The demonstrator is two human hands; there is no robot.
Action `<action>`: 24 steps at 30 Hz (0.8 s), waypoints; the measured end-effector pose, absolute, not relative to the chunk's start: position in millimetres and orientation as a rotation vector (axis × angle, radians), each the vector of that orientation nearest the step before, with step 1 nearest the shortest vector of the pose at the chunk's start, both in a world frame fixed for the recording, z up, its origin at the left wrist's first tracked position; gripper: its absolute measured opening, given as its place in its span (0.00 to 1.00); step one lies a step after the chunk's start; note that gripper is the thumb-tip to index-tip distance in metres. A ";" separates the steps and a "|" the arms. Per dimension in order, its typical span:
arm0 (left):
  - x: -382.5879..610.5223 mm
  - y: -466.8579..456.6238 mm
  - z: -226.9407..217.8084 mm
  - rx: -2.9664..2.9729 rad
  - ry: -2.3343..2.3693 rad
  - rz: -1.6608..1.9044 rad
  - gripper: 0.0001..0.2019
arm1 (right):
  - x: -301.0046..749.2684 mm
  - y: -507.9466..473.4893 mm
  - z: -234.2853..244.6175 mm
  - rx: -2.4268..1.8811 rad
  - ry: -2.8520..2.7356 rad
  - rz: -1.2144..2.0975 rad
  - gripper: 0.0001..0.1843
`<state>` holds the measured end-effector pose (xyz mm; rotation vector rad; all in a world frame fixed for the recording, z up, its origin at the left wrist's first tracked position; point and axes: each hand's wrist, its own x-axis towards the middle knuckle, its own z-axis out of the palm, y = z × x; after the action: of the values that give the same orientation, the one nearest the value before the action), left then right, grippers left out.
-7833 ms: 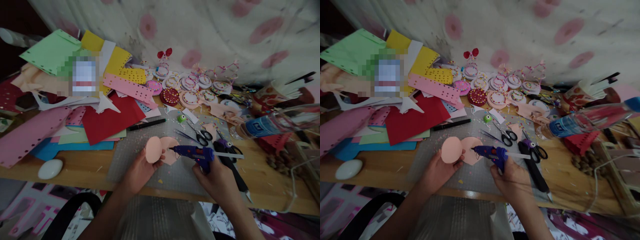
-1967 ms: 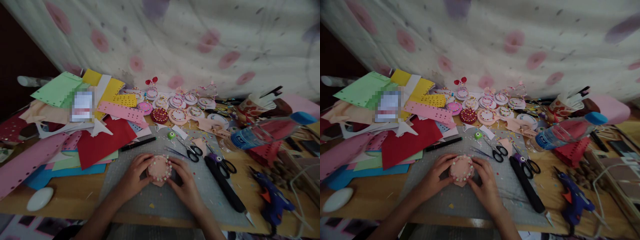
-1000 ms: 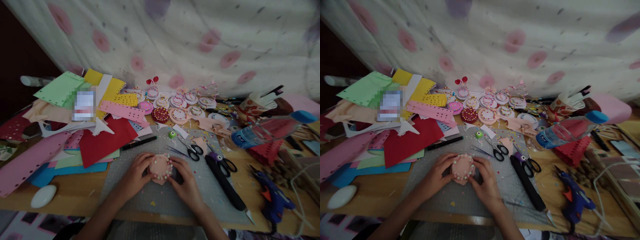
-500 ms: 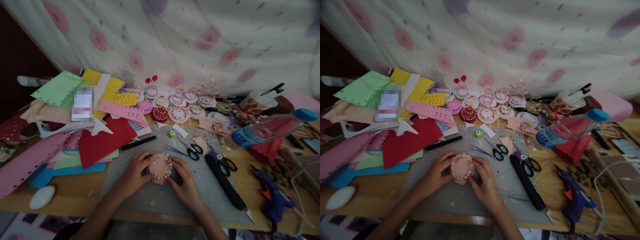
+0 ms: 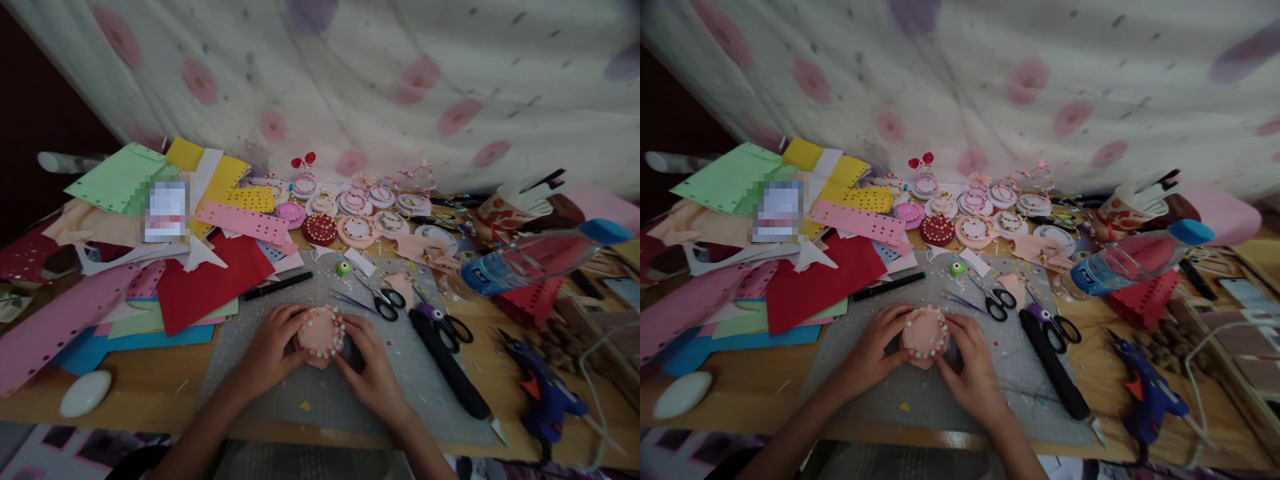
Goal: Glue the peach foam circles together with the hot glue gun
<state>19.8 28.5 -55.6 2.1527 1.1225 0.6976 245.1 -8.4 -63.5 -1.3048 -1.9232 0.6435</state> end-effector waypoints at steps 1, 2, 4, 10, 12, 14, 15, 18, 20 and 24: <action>18.9 28.3 -56.7 2.154 1.117 0.704 0.30 | 244.9 -9.1 -63.6 -1.312 -1.923 0.638 0.28; 18.0 28.0 -57.4 2.153 1.113 0.709 0.33 | 244.6 -9.8 -64.0 -1.320 -1.925 0.628 0.31; 16.4 27.7 -57.2 2.147 1.105 0.715 0.36 | 243.8 -10.3 -65.5 -1.331 -1.941 0.602 0.37; 17.6 28.2 -50.4 2.170 1.100 0.686 0.37 | 241.7 -8.7 -66.5 -1.350 -1.998 0.577 0.44; 18.7 28.4 -49.2 2.179 1.107 0.686 0.38 | 242.3 -9.6 -64.5 -1.335 -1.977 0.609 0.41; 19.0 28.5 -49.2 2.182 1.108 0.684 0.40 | 243.8 -11.2 -62.5 -1.308 -1.934 0.647 0.37; 18.9 28.5 -49.6 2.184 1.105 0.685 0.41 | 244.8 -11.8 -61.8 -1.291 -1.904 0.665 0.34; 17.6 28.5 -51.6 2.188 1.090 0.695 0.44 | 247.6 -12.3 -61.0 -1.260 -1.793 0.710 0.27; 16.6 28.2 -53.0 2.198 1.079 0.702 0.44 | 248.7 -11.6 -61.3 -1.257 -1.746 0.739 0.23; 16.9 26.9 -53.1 2.211 1.069 0.727 0.42 | 248.6 -10.6 -61.8 -1.248 -1.760 0.788 0.22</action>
<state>16.9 26.9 -53.1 2.2111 1.0686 0.7266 248.6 -10.6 -61.8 -1.2484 -1.7598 0.7880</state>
